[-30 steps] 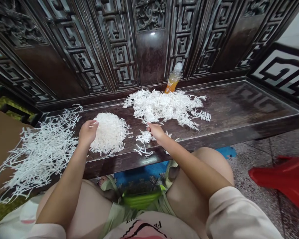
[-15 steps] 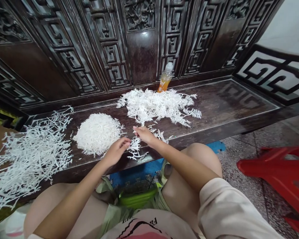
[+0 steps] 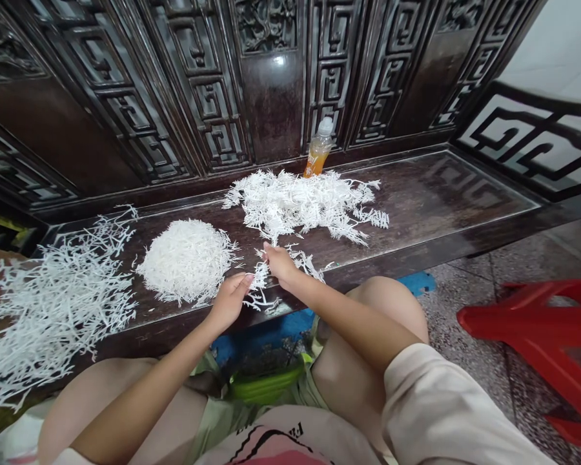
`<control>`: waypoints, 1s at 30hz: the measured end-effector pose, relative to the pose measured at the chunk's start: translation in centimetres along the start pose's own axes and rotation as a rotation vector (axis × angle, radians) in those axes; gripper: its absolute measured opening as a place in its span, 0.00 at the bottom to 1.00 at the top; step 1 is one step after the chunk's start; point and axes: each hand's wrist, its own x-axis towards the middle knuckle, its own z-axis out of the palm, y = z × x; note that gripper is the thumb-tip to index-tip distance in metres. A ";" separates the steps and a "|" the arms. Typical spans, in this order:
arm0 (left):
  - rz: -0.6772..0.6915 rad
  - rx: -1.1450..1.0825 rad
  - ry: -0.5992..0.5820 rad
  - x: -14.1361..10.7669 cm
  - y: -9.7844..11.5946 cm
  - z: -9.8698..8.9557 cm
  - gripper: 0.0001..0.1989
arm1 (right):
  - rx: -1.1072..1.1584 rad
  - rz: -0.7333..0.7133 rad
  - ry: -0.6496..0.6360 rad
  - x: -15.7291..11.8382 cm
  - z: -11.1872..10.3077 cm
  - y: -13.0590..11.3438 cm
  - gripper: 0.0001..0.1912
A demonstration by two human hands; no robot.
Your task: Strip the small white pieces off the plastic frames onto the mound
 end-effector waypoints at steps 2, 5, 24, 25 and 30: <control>0.027 0.001 0.023 -0.1 0.2 0.5 0.19 | 0.056 0.037 0.058 0.0 0.1 0.0 0.21; 0.037 -0.025 0.049 -0.3 0.6 1.0 0.19 | 0.108 0.062 0.109 0.2 0.1 0.0 0.21; -0.005 -0.198 0.054 -1.0 2.1 1.9 0.20 | 0.158 0.080 0.288 0.6 0.0 -1.0 0.19; -0.007 -0.206 0.048 -1.0 2.1 1.9 0.20 | 0.155 0.080 0.287 0.6 0.1 -1.0 0.19; -0.072 -0.305 0.085 -1.0 2.7 2.0 0.21 | 0.045 0.013 0.208 0.9 0.0 -0.1 0.19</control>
